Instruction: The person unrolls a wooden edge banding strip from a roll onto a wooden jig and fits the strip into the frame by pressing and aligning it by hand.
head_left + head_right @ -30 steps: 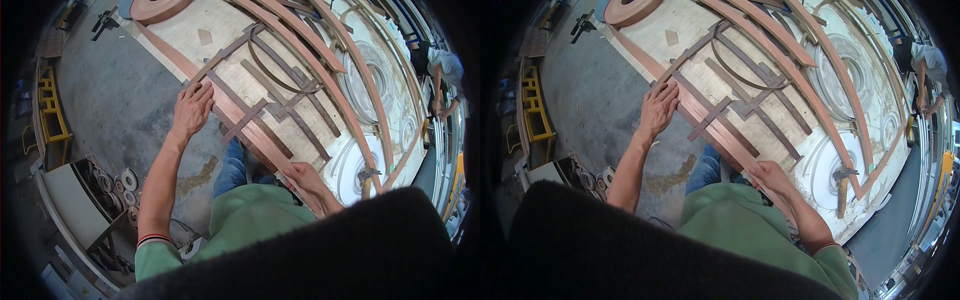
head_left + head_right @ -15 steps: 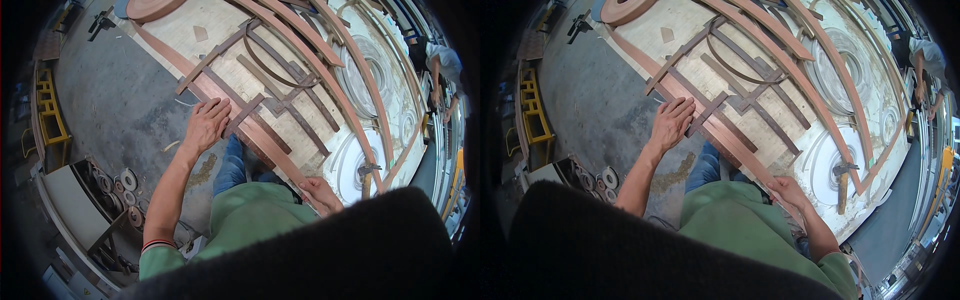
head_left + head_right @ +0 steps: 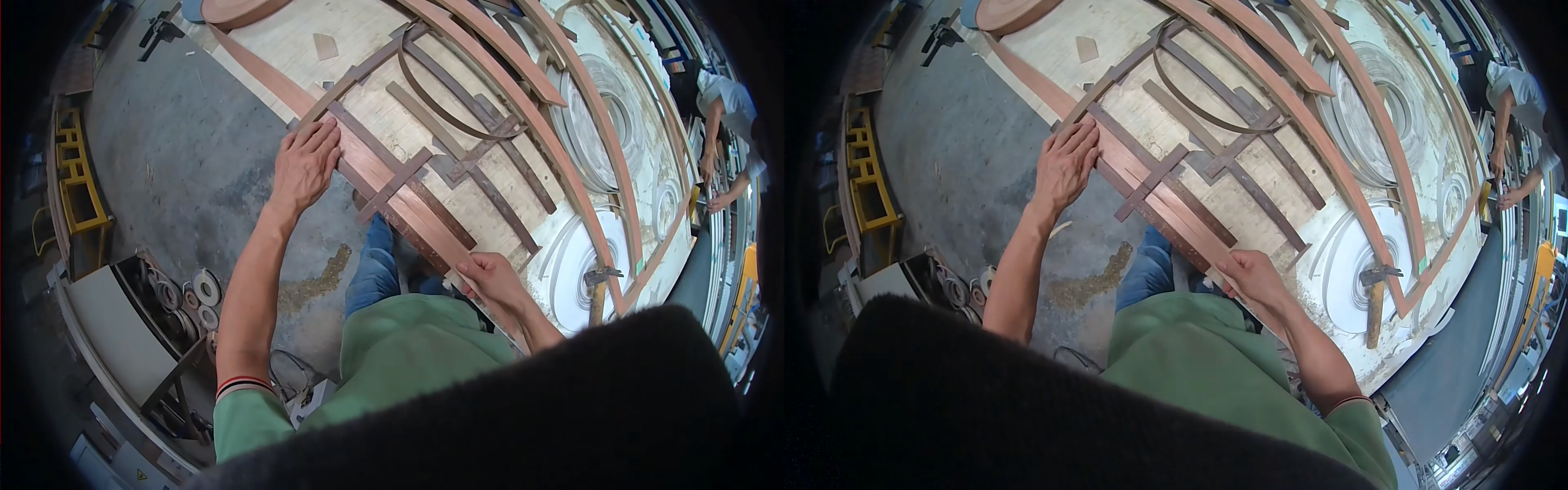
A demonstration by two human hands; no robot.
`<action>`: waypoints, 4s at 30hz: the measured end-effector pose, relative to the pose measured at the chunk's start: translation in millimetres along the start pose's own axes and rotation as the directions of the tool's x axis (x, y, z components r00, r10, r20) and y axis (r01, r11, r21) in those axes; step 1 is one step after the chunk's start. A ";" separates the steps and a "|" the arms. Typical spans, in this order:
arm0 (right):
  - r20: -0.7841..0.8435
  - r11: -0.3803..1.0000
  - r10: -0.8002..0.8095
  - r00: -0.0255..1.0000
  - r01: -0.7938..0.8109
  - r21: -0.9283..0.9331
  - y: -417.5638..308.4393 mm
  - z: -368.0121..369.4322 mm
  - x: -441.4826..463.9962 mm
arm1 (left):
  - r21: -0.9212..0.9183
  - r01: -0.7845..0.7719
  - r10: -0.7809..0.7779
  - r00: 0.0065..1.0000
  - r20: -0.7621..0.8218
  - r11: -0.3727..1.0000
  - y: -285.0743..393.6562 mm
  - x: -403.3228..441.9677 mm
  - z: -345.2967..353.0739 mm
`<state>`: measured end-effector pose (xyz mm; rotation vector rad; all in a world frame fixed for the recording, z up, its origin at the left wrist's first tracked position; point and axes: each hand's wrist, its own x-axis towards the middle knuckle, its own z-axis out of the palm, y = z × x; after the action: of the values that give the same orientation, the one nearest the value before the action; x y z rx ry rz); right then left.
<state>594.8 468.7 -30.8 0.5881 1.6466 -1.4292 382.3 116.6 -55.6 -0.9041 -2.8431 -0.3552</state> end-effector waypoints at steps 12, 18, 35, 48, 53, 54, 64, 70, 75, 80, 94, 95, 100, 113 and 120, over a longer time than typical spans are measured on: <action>-0.019 0.991 0.113 0.993 -0.111 0.080 50.3 -21.8 -46.7 | -0.137 -0.061 0.070 0.996 0.062 0.989 54.9 -22.2 -1.2; -0.006 0.999 -0.038 0.999 0.038 -0.038 54.5 -31.3 -46.1 | -0.143 -0.110 0.119 0.992 0.051 0.984 31.7 -19.3 3.2; 0.013 0.996 0.019 1.000 -0.020 0.085 19.3 -8.3 -11.2 | -0.055 -0.003 0.003 1.000 -0.002 0.998 14.1 -6.1 -0.6; -0.009 0.998 0.008 1.000 -0.008 0.061 60.1 -22.9 -46.6 | -0.168 -0.036 0.040 0.999 0.019 0.985 55.3 -25.2 0.5; 0.024 0.953 -0.237 0.971 0.237 -0.188 18.9 -19.1 -14.1 | -0.098 -0.096 0.099 0.995 0.021 0.991 26.7 -19.0 -1.5; 0.042 0.985 -0.139 0.989 0.143 -0.100 10.4 -13.9 -5.7 | -0.038 -0.067 0.067 0.998 -0.013 0.997 10.0 -14.2 0.9; 0.078 0.989 0.033 0.996 -0.043 0.138 11.9 -0.5 2.2 | -0.055 -0.005 0.002 0.999 -0.047 0.998 1.0 -7.6 -0.8; 0.038 0.996 0.061 0.997 -0.064 0.065 37.3 -12.6 -17.8 | -0.100 -0.023 0.019 0.999 -0.037 0.995 28.3 -18.7 2.5; 0.007 0.983 0.156 0.988 -0.156 0.099 75.4 -21.5 -43.3 | -0.187 -0.040 0.039 0.999 -0.009 0.981 57.7 -32.5 4.6; 0.043 0.993 0.103 0.994 -0.106 0.050 69.3 -33.5 -46.4 | -0.207 -0.070 0.065 0.997 -0.030 0.976 55.2 -35.4 8.7; 0.027 0.995 0.055 0.998 -0.057 0.086 -8.1 -8.4 7.7 | -0.025 -0.014 0.012 0.996 -0.091 1.000 -8.5 -6.1 -1.7; 0.028 0.994 0.045 0.999 -0.047 0.102 -5.5 -6.6 5.5 | -0.035 -0.012 0.009 0.997 -0.082 0.999 -5.4 -5.9 -1.9; 0.048 0.995 0.000 0.999 -0.005 0.098 12.3 -15.6 -1.1 | -0.059 0.010 -0.015 0.997 -0.074 0.998 10.1 -11.8 -1.4; -0.011 0.989 0.105 0.994 -0.103 0.104 66.2 -33.0 -49.8 | -0.213 -0.016 0.021 1.000 0.020 0.977 59.1 -35.7 3.6; -0.029 0.992 -0.093 0.995 0.090 -0.092 15.6 -25.1 -23.0 | -0.209 -0.067 0.081 0.995 0.056 0.976 37.8 -28.9 2.2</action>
<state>612.0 500.5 -20.7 0.4930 1.7752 -1.4085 427.7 131.2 -56.6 -1.0744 -2.8598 -0.6336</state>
